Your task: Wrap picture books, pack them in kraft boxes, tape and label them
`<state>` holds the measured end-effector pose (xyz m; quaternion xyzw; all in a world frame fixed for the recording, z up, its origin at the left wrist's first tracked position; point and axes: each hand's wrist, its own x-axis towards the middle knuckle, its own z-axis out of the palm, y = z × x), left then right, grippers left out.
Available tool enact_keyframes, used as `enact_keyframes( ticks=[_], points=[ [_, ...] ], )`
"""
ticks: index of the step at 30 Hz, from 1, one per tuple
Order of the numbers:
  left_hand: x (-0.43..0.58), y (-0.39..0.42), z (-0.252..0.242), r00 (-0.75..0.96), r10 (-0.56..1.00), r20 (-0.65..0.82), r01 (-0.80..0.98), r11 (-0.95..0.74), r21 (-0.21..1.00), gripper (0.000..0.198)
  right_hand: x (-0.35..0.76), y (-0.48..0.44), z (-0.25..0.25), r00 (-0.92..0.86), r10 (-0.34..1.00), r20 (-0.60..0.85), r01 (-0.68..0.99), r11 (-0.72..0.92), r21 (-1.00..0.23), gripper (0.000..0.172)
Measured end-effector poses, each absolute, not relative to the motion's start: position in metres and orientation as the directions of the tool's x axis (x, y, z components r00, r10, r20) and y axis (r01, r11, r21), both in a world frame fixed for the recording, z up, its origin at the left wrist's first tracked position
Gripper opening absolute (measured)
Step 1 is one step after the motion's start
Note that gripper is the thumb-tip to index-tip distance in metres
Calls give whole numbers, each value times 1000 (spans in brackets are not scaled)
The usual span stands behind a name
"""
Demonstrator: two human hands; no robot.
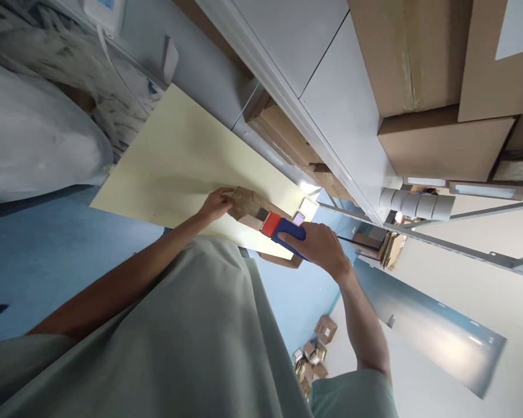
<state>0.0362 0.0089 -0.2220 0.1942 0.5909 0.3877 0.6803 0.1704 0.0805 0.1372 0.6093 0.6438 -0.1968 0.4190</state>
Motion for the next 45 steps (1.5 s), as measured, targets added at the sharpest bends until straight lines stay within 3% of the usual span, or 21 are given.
enact_keyframes(
  ticks=[4,8,10,13,19,24,39,45],
  points=[
    [44,8,-219,-24,759,-650,-229,629,743,49,168,82,136,91,631,-770,946,187,265,60],
    [37,-1,-215,-139,788,-600,10,607,795,55,167,81,137,96,627,-773,945,186,268,59],
    [29,-8,-209,-180,805,-565,76,584,808,46,166,81,138,95,629,-771,943,192,273,59],
    [19,-17,-192,-167,871,-461,49,474,879,27,165,79,138,82,629,-773,939,212,271,59],
    [16,-17,-151,-35,963,-268,98,270,958,23,157,76,138,75,634,-770,919,256,301,60],
    [24,-3,-145,178,983,-41,145,15,989,78,152,74,137,54,642,-765,910,283,302,62],
    [41,16,-147,229,956,-185,490,51,870,30,154,64,133,27,646,-763,913,295,281,62],
    [44,17,-159,239,950,-201,522,49,851,35,193,66,128,40,646,-762,917,280,285,64]
  ],
)
